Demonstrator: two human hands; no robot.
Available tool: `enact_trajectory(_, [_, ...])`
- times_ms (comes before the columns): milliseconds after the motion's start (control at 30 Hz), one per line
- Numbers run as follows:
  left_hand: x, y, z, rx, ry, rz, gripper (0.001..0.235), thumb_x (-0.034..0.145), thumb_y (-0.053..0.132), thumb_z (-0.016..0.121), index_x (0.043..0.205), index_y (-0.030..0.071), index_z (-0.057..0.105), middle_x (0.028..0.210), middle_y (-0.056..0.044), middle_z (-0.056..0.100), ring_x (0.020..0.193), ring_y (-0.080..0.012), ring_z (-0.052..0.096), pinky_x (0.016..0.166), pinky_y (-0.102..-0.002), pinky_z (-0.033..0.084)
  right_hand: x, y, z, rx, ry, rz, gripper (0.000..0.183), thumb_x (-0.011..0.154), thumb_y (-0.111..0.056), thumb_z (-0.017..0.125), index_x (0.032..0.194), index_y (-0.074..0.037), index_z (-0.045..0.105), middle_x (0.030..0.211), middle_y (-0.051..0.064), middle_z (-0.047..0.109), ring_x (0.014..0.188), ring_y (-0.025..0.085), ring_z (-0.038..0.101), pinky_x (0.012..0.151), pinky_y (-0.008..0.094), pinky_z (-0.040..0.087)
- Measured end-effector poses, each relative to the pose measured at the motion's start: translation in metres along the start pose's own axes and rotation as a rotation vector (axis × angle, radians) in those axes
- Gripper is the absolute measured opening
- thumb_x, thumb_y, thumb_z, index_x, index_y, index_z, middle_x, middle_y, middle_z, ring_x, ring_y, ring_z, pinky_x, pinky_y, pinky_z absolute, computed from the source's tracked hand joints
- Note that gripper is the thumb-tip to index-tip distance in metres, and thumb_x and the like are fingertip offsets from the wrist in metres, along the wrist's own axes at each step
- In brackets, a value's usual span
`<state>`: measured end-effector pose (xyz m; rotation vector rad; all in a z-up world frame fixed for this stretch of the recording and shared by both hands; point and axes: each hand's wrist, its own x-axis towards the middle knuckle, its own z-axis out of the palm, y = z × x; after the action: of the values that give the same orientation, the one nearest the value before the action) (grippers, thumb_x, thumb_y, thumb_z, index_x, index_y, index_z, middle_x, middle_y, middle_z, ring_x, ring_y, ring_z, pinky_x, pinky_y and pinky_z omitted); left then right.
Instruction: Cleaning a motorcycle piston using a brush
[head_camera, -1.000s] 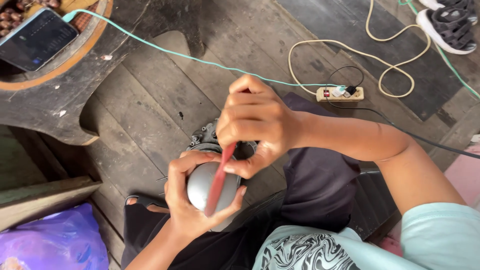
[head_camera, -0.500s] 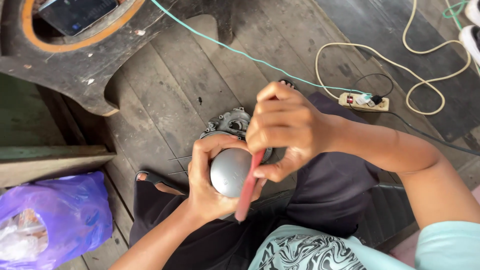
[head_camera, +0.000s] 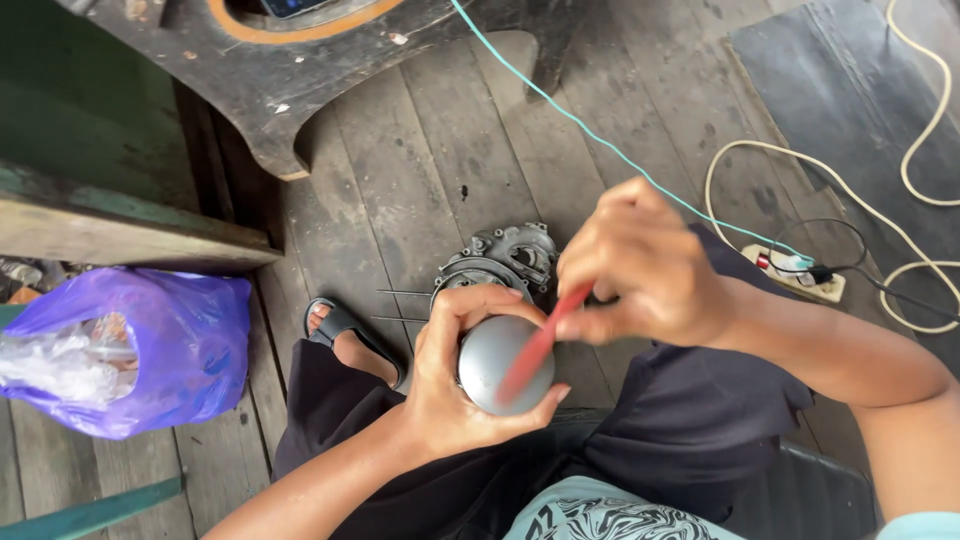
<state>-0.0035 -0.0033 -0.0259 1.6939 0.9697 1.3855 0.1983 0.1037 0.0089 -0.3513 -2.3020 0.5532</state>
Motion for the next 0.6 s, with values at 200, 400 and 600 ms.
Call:
enact_trajectory(200, [-0.009, 0.003, -0.008, 0.013, 0.01, 0.001, 0.072, 0.072, 0.013, 0.087, 0.126, 0.003, 0.04, 0.103, -0.007, 0.073, 0.088, -0.0194, 0.072, 0.086, -0.032, 0.057, 0.002, -0.006, 0.015, 0.093, -0.082, -0.066, 0.025, 0.08, -0.031, 0.083, 0.081, -0.015, 0.064, 0.079, -0.006, 0.068, 0.071, 0.011, 0.06, 0.089, 0.036, 0.04])
enact_trajectory(400, [-0.016, -0.001, -0.018, 0.154, 0.092, 0.015, 0.074, 0.069, 0.016, 0.09, 0.125, 0.003, 0.043, 0.104, -0.007, 0.069, 0.092, -0.02, 0.071, 0.088, -0.032, 0.058, 0.01, 0.004, 0.019, -0.031, 0.007, 0.04, 0.028, 0.08, -0.029, 0.082, 0.084, -0.01, 0.062, 0.08, -0.003, 0.069, 0.072, 0.013, 0.06, 0.092, 0.035, 0.039])
enact_trajectory(600, [-0.015, -0.002, -0.026, 0.255, 0.105, 0.066, 0.068, 0.067, 0.018, 0.092, 0.119, 0.005, 0.05, 0.11, -0.006, 0.07, 0.097, -0.0209, 0.067, 0.092, -0.035, 0.055, 0.012, -0.008, 0.027, -0.009, -0.097, -0.116, 0.027, 0.084, -0.035, 0.08, 0.084, -0.013, 0.064, 0.081, -0.006, 0.07, 0.068, 0.011, 0.056, 0.087, 0.033, 0.041])
